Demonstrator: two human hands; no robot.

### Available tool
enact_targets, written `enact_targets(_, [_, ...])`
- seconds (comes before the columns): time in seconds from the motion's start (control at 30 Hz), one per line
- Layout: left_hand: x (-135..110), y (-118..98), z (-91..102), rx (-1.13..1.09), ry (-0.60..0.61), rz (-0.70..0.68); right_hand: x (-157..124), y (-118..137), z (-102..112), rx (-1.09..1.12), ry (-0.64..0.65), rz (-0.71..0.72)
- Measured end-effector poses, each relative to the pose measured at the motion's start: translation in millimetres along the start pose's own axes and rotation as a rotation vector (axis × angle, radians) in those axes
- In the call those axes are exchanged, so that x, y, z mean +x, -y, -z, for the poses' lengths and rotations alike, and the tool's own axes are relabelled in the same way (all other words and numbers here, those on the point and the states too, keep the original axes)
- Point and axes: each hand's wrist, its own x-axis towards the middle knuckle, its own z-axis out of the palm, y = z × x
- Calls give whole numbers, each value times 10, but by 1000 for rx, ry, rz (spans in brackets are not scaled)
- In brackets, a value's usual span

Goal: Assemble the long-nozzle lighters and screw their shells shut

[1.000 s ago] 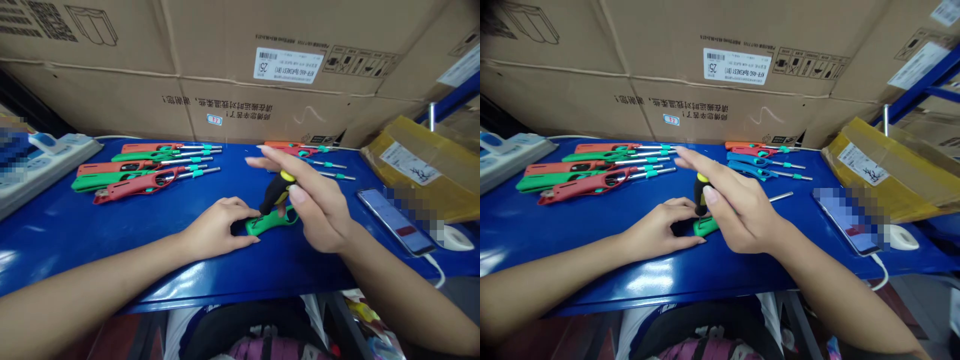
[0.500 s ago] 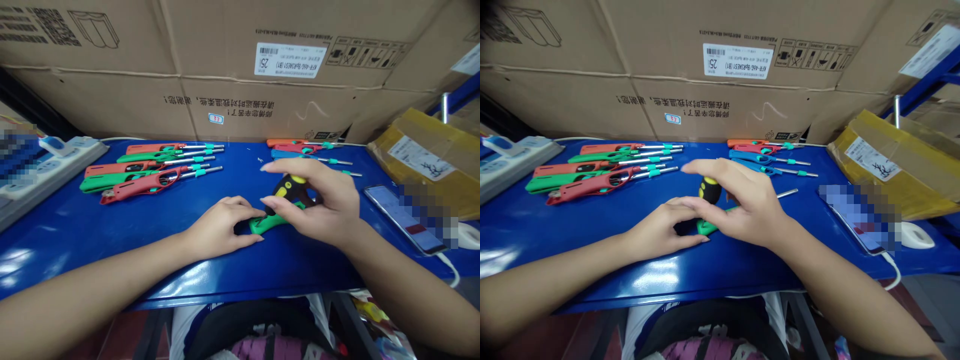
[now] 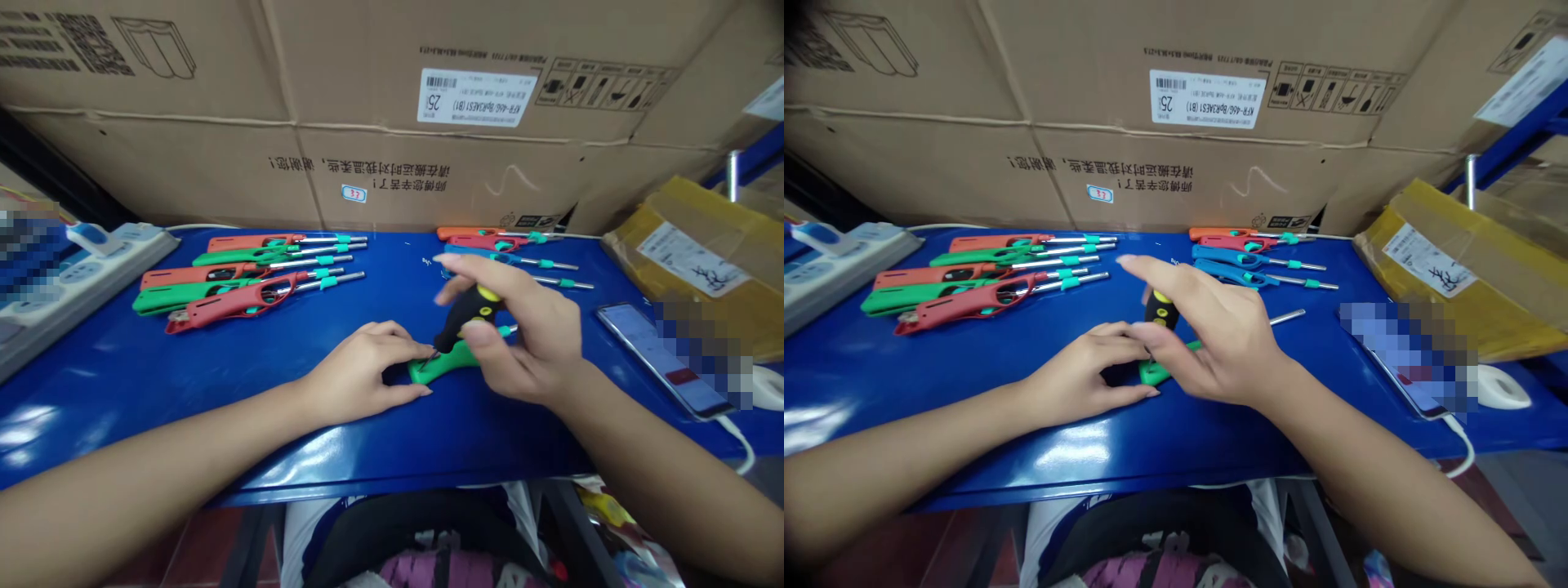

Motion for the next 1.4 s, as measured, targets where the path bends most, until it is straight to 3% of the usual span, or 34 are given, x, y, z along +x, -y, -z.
enact_targets(0.1, [4, -1, -1, -9, 5, 13, 5, 19, 20, 127, 60, -63])
enact_targets(0.27, [17, -17, 8, 15, -3, 12, 18, 18, 20, -79, -47, 45])
enact_targets(0.43, [24, -28, 17, -1, 0, 20, 9, 22, 16, 140, 120, -57])
enact_targets(0.6, [19, -20, 5, 33, -15, 7, 21, 30, 0, -23, -15, 27])
enact_targets(0.67, [19, -22, 6, 26, -17, 5, 17, 30, 6, -45, -11, 11])
enact_targets(0.8, [24, -30, 16, 1, 7, 22, 9, 38, 20, 122, 95, -73])
enact_targets(1.0, [19, -22, 6, 38, -7, 14, 28, 30, 19, -88, -28, 27])
enact_targets(1.17, [17, -20, 6, 12, 3, 15, 21, 15, 32, 130, 131, -101])
enact_targets(1.33, [13, -29, 6, 36, -10, 1, 19, -16, -2, -3, -15, 31])
enact_targets(1.4, [14, -30, 8, 30, -14, -2, 12, -11, -14, 28, 19, -1])
